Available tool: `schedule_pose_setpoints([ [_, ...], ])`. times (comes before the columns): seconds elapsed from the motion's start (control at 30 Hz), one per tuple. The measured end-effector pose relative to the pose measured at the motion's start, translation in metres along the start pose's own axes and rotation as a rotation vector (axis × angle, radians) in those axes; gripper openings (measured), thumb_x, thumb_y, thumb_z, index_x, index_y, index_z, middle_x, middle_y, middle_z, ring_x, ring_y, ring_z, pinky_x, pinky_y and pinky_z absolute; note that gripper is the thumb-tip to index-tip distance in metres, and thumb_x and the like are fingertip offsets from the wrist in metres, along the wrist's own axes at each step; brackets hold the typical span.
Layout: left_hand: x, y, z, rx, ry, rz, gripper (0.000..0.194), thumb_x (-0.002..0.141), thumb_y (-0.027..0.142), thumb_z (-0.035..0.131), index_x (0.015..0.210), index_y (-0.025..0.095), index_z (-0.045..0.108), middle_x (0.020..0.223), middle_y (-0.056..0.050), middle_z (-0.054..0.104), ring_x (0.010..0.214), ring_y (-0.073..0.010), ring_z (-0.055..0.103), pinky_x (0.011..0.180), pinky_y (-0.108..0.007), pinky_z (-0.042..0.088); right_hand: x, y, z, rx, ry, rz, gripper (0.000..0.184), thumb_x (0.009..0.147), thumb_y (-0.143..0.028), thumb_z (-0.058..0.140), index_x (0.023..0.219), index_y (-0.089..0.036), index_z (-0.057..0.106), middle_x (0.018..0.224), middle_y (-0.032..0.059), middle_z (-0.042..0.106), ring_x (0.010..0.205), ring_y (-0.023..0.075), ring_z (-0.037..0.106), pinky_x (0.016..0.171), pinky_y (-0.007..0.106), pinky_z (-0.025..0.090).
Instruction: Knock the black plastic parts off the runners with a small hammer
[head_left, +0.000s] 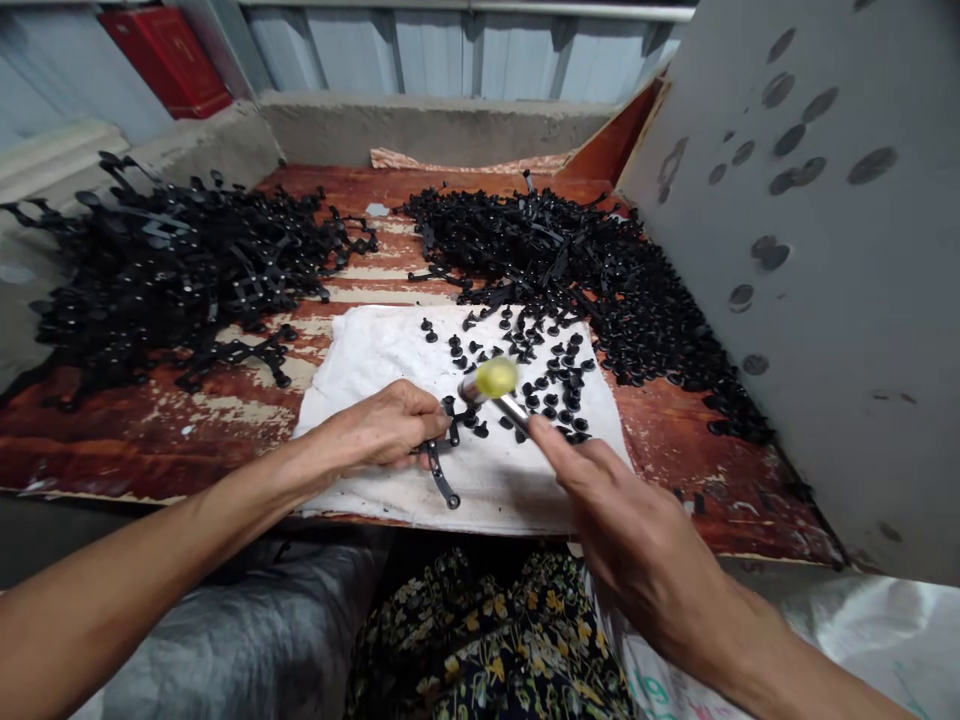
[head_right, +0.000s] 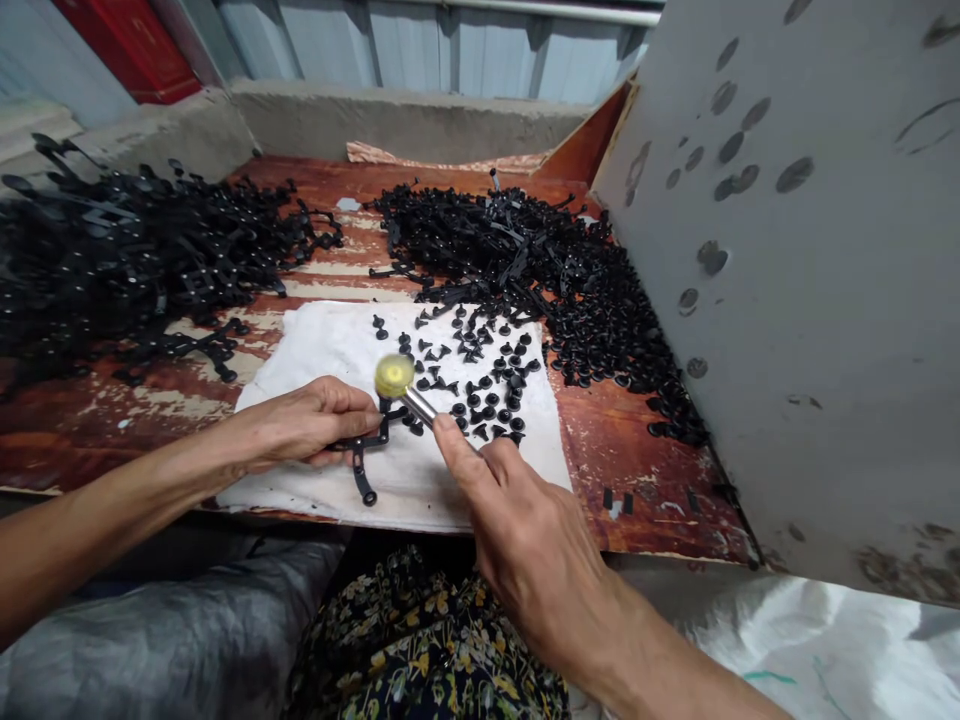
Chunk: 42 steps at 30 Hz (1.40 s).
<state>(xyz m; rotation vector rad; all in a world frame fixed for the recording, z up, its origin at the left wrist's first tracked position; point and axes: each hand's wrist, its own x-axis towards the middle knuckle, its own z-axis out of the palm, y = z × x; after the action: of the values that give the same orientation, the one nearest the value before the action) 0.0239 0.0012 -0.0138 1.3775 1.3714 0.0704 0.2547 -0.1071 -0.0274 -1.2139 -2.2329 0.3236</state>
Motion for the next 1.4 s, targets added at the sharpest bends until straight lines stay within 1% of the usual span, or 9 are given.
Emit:
schedule_pose_setpoints([
  [0.07,-0.001,0.002,0.001,-0.015,0.017,-0.011,0.027,0.085,0.020,0.052,0.058,0.015,0.053,0.043,0.003,0.049,0.031,-0.0047,0.033,0.033,-0.016,0.020,0.000,0.001,0.000,-0.024,-0.059,0.012,0.077,0.085,0.003,0.036,0.156,-0.025,0.025,0.082,0.0037,0.055,0.055,0.0145,0.051,0.045,0.025,0.047],
  [0.2,-0.003,0.006,0.002,-0.036,-0.007,-0.011,0.030,0.085,0.022,0.052,0.055,0.016,0.050,0.042,0.002,0.050,0.030,-0.0043,0.031,0.033,-0.016,0.017,-0.001,-0.001,-0.002,0.066,0.100,0.014,0.079,0.088,0.004,0.037,0.158,-0.027,0.018,0.083,0.0039,0.054,0.067,0.0162,0.056,0.057,0.026,0.052],
  [0.37,0.000,0.002,0.002,0.004,0.014,-0.007,0.028,0.084,0.022,0.052,0.057,0.016,0.052,0.042,0.002,0.049,0.031,-0.0050,0.033,0.033,-0.016,0.018,0.001,0.000,0.002,-0.020,-0.096,0.007,0.082,0.082,0.004,0.036,0.157,-0.026,0.022,0.084,0.0048,0.056,0.057,0.0156,0.052,0.047,0.026,0.047],
  [0.5,0.003,-0.003,0.002,0.037,0.003,0.012,0.030,0.086,0.023,0.048,0.056,0.016,0.051,0.042,0.001,0.048,0.032,-0.0057,0.031,0.033,-0.017,0.018,-0.001,0.001,0.005,0.016,0.016,0.042,0.083,0.084,0.003,0.036,0.158,-0.027,0.014,0.087,0.0048,0.056,0.062,0.0164,0.054,0.052,0.028,0.050],
  [0.6,0.004,-0.006,0.002,0.045,0.009,0.044,0.029,0.084,0.025,0.050,0.057,0.017,0.051,0.042,0.002,0.047,0.033,-0.0062,0.032,0.034,-0.018,0.017,-0.001,0.001,0.004,-0.012,-0.101,0.029,0.085,0.079,0.004,0.036,0.156,-0.026,0.020,0.084,0.0037,0.055,0.055,0.0148,0.051,0.047,0.026,0.047],
  [0.87,0.009,-0.013,0.003,0.002,0.019,0.118,0.025,0.077,0.033,0.056,0.058,0.017,0.050,0.044,0.004,0.043,0.039,-0.0075,0.034,0.039,-0.019,0.022,0.000,0.002,0.005,-0.058,-0.097,0.046,0.085,0.080,0.004,0.035,0.157,-0.027,0.018,0.084,0.0034,0.055,0.052,0.0136,0.051,0.045,0.024,0.046],
  [1.2,-0.025,-0.025,-0.010,-0.120,-0.064,0.111,0.040,0.073,0.054,0.064,0.068,0.017,0.050,0.057,0.007,0.034,0.045,-0.0047,0.027,0.041,-0.017,0.021,-0.022,0.001,0.009,-0.076,-0.150,0.118,0.076,0.085,0.002,0.032,0.156,-0.023,0.023,0.088,0.0071,0.063,0.055,0.0161,0.061,0.049,0.028,0.055],
  [1.27,-0.027,-0.029,-0.012,-0.102,-0.077,0.111,0.042,0.074,0.057,0.062,0.068,0.017,0.049,0.058,0.007,0.033,0.047,-0.0050,0.026,0.042,-0.017,0.020,-0.023,-0.001,0.010,-0.005,-0.154,0.130,0.070,0.088,-0.001,0.034,0.155,-0.023,0.029,0.093,0.0094,0.068,0.063,0.0171,0.066,0.055,0.029,0.059],
  [1.4,-0.025,-0.032,-0.011,-0.046,-0.125,0.143,0.041,0.077,0.057,0.059,0.068,0.018,0.047,0.057,0.007,0.029,0.048,-0.0062,0.025,0.042,-0.018,0.020,-0.024,-0.003,0.011,0.209,-0.012,0.188,0.061,0.095,-0.009,0.042,0.153,-0.029,0.036,0.132,0.0096,0.065,0.116,0.0215,0.065,0.095,0.037,0.056],
])
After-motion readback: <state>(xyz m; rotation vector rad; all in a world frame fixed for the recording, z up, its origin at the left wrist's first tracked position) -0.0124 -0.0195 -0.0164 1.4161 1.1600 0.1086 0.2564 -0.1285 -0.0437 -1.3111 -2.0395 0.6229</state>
